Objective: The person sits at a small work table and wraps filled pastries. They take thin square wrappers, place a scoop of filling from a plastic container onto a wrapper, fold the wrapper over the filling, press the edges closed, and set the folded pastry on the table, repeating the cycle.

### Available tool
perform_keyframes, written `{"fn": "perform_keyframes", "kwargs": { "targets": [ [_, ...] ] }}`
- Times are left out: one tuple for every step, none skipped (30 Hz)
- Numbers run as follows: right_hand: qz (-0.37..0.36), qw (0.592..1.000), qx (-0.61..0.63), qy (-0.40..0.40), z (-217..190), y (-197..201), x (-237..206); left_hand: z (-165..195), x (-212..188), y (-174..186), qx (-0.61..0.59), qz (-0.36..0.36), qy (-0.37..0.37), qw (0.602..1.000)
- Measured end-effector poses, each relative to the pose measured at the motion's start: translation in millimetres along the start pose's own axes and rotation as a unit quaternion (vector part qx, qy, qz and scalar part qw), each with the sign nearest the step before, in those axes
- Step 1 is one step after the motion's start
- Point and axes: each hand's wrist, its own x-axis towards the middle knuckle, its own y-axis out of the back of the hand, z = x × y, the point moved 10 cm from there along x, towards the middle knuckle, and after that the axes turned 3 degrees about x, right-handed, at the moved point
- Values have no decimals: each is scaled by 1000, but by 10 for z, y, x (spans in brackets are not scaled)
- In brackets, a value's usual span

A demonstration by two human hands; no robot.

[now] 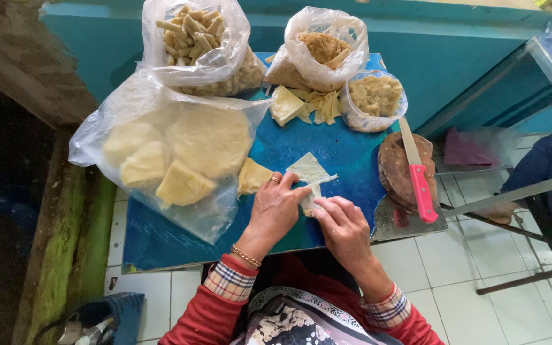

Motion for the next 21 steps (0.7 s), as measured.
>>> {"fn": "perform_keyframes", "kwargs": {
  "targets": [
    [-10,1000,0,6,-24,-4,-18,-1,-4,2,2,1,2,1000],
    [-19,1000,-5,9,-43,-2,-40,2,-10,0,4,1,4,1000],
    [-26,1000,-11,14,-57,1,-53,10,-13,-5,-1,0,3,1000],
    [-30,999,-16,23,-73,0,-57,10,-7,-5,-2,2,2,1000],
    [-32,999,-6,26,-89,8,-67,6,-2,-3,-4,3,0,1000],
    [-35,999,4,29,-111,27,-92,-3,-1,-1,-8,5,3,1000],
    [-39,999,15,31,-138,43,-119,-13,-4,-1,-14,6,7,1000],
    [-35,998,45,14,-130,73,-147,-22,-10,1,-19,7,11,1000],
    [-30,997,74,-4,-124,100,-175,-33,-17,9,-29,9,13,999],
    [-24,994,103,-21,-101,121,-194,-43,-21,19,-39,12,14,999],
    [-35,991,123,-39,-69,110,-212,-48,-28,28,-49,14,15,999],
    [-46,987,143,-58,-36,101,-234,-72,-34,37,-68,18,28,997],
    [-56,982,162,-77,-5,85,-254,-93,-38,47,-86,21,40,995],
    [-59,979,173,-92,28,81,-265,-106,-39,55,-106,23,51,993],
    [-62,975,184,-106,69,70,-267,-116,-38,56,-115,20,63,991],
    [-63,972,194,-119,113,55,-262,-129,-28,63,-122,18,73,990],
    [-66,967,203,-137,164,30,-258,-144,-13,75,-130,16,83,988],
    [-71,962,213,-154,215,4,-254,-154,3,96,-140,17,91,986],
    [-77,957,223,-172,257,-23,-258,-163,7,117,-152,18,100,983],
    [-78,956,231,-165,259,-29,-244,-172,3,138,-163,18,110,980],
    [-78,955,239,-157,265,-36,-226,-107,-6,192,-168,23,79,982]
  ]
}}
